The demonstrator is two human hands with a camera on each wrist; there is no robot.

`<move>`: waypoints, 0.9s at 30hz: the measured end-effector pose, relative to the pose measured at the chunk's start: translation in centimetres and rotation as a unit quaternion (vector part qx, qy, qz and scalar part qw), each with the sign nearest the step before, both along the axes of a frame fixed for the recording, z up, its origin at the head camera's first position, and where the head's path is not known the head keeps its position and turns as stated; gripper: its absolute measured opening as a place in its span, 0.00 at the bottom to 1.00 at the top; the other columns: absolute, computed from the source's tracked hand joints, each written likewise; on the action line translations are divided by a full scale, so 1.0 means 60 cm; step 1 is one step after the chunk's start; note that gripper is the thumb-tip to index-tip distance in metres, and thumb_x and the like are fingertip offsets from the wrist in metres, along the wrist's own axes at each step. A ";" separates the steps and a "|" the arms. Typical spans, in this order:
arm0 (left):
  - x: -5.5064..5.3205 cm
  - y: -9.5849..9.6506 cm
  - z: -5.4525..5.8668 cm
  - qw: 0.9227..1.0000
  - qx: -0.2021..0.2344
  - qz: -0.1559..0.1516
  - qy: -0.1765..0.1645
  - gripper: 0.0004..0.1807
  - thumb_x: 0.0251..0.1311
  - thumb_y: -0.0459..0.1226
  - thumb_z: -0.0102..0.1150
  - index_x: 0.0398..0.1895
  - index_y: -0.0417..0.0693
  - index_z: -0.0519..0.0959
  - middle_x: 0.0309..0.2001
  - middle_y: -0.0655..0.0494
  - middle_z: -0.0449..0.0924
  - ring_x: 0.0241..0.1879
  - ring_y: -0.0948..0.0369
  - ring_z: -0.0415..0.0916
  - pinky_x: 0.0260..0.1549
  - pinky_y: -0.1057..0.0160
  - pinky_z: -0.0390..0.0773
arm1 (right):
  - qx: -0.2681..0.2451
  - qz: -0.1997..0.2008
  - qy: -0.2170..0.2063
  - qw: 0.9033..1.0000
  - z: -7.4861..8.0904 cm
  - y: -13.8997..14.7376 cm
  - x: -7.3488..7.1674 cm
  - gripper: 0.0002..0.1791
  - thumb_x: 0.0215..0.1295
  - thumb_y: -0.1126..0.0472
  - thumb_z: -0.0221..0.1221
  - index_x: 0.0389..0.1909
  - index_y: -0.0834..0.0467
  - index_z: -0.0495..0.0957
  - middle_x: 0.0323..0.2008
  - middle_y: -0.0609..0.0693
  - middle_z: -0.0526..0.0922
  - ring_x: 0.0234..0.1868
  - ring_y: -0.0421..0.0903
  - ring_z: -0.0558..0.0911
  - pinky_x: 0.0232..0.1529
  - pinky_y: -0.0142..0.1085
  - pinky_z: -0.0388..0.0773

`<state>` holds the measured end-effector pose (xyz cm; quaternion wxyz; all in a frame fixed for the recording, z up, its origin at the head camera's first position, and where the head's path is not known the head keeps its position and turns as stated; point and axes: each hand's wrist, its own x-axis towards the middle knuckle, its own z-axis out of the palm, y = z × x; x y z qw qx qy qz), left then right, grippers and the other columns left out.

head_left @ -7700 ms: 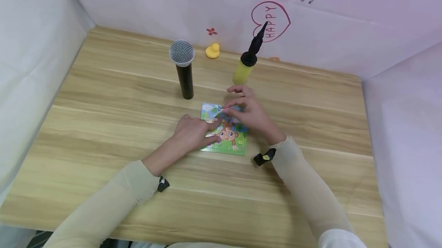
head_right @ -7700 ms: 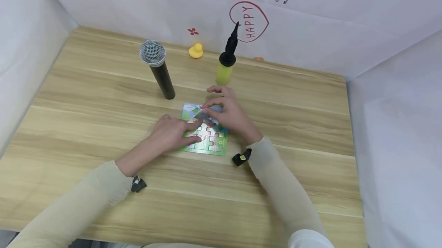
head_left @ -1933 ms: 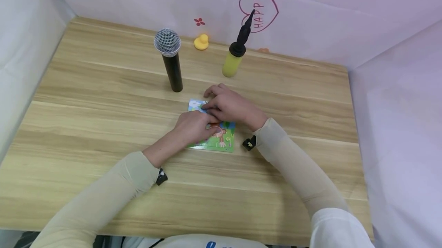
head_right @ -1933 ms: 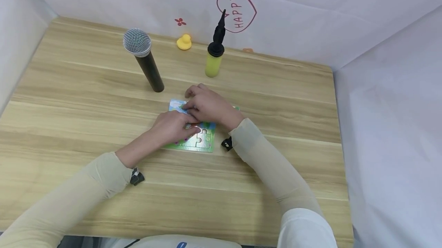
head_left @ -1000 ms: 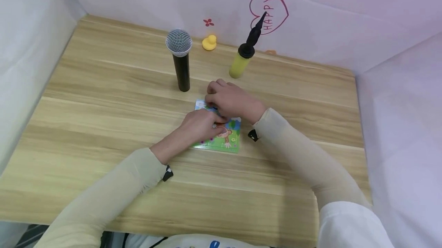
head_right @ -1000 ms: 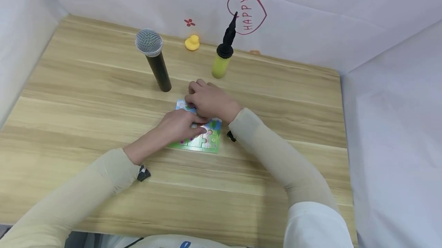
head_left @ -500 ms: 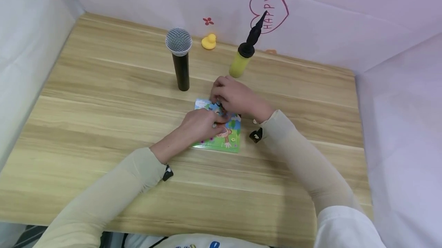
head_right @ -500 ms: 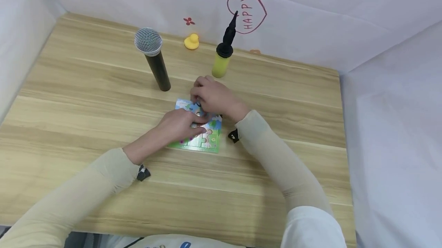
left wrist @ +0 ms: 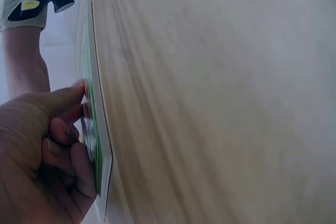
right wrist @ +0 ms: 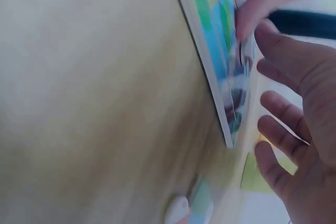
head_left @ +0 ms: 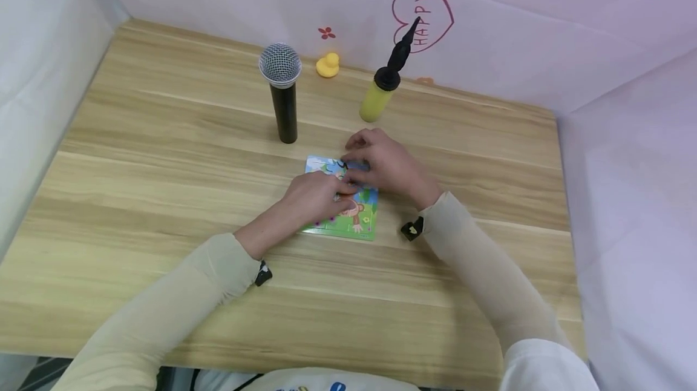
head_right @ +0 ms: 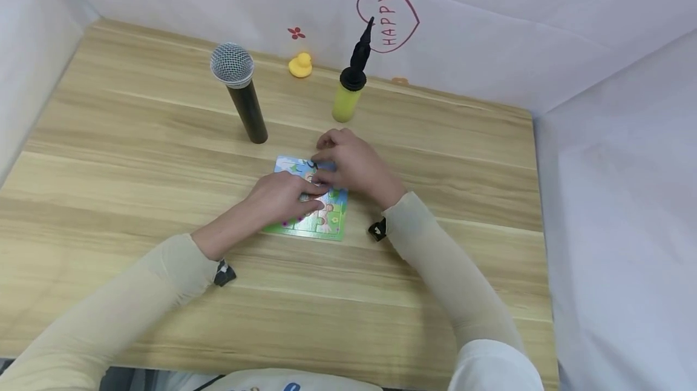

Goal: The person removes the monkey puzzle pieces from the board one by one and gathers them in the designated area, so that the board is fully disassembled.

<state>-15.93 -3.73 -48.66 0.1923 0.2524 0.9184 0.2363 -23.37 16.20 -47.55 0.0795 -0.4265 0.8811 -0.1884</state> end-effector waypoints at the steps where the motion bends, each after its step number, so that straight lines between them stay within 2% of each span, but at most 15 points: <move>1: 0.000 0.001 -0.001 1.000 0.002 0.000 0.001 0.22 0.69 0.55 0.60 0.65 0.67 0.80 0.11 0.70 0.72 0.13 0.63 0.70 0.17 0.58 0.71 | 0.005 -0.004 0.010 1.000 -0.001 0.000 0.004 0.18 0.63 0.51 0.72 0.50 0.56 0.88 0.55 0.53 0.78 0.55 0.52 0.73 0.56 0.44 0.70; 7: 0.000 0.001 -0.005 1.000 -0.004 0.002 0.010 0.21 0.70 0.56 0.59 0.62 0.67 0.82 0.12 0.71 0.73 0.18 0.63 0.72 0.19 0.58 0.72 | 0.034 -0.020 0.056 0.998 0.005 -0.009 0.020 0.17 0.62 0.51 0.71 0.47 0.58 0.89 0.55 0.53 0.79 0.53 0.52 0.74 0.50 0.45 0.74; 13: 0.002 0.001 -0.005 1.000 -0.002 -0.006 0.014 0.17 0.71 0.55 0.58 0.55 0.64 0.86 0.12 0.71 0.73 0.16 0.64 0.71 0.17 0.59 0.72 | 0.061 -0.027 0.071 0.995 0.012 -0.018 0.030 0.13 0.63 0.52 0.67 0.42 0.57 0.89 0.56 0.51 0.79 0.53 0.51 0.75 0.47 0.46 0.76; 19: 0.004 -0.001 -0.005 1.000 -0.014 -0.009 0.019 0.14 0.72 0.55 0.56 0.43 0.63 0.89 0.13 0.67 0.72 0.15 0.63 0.71 0.16 0.60 0.70 | 0.058 -0.018 0.070 0.996 0.013 -0.024 0.030 0.20 0.62 0.50 0.68 0.48 0.61 0.87 0.55 0.51 0.79 0.53 0.50 0.75 0.50 0.43 0.76; 22: 0.005 0.000 -0.006 1.000 -0.014 -0.014 0.022 0.14 0.73 0.54 0.55 0.39 0.63 0.88 0.16 0.66 0.73 0.18 0.63 0.71 0.17 0.60 0.70 | 0.030 -0.035 0.052 0.998 0.006 -0.021 0.028 0.21 0.60 0.50 0.67 0.47 0.62 0.87 0.53 0.50 0.80 0.52 0.48 0.77 0.49 0.40 0.76; 24: 0.006 0.001 -0.006 0.999 -0.011 -0.015 0.027 0.13 0.73 0.54 0.56 0.43 0.64 0.88 0.18 0.66 0.74 0.20 0.63 0.72 0.18 0.60 0.70 | -0.004 -0.058 0.033 0.998 0.003 -0.016 0.028 0.21 0.60 0.50 0.67 0.46 0.61 0.87 0.52 0.49 0.80 0.51 0.47 0.77 0.47 0.38 0.76; 27: 0.007 0.003 -0.008 0.999 -0.011 -0.016 0.031 0.16 0.73 0.53 0.56 0.56 0.65 0.86 0.17 0.67 0.73 0.18 0.63 0.70 0.16 0.61 0.68 | -0.054 -0.087 0.012 0.995 0.005 0.000 0.025 0.21 0.59 0.49 0.68 0.45 0.61 0.88 0.52 0.48 0.81 0.53 0.46 0.77 0.48 0.38 0.76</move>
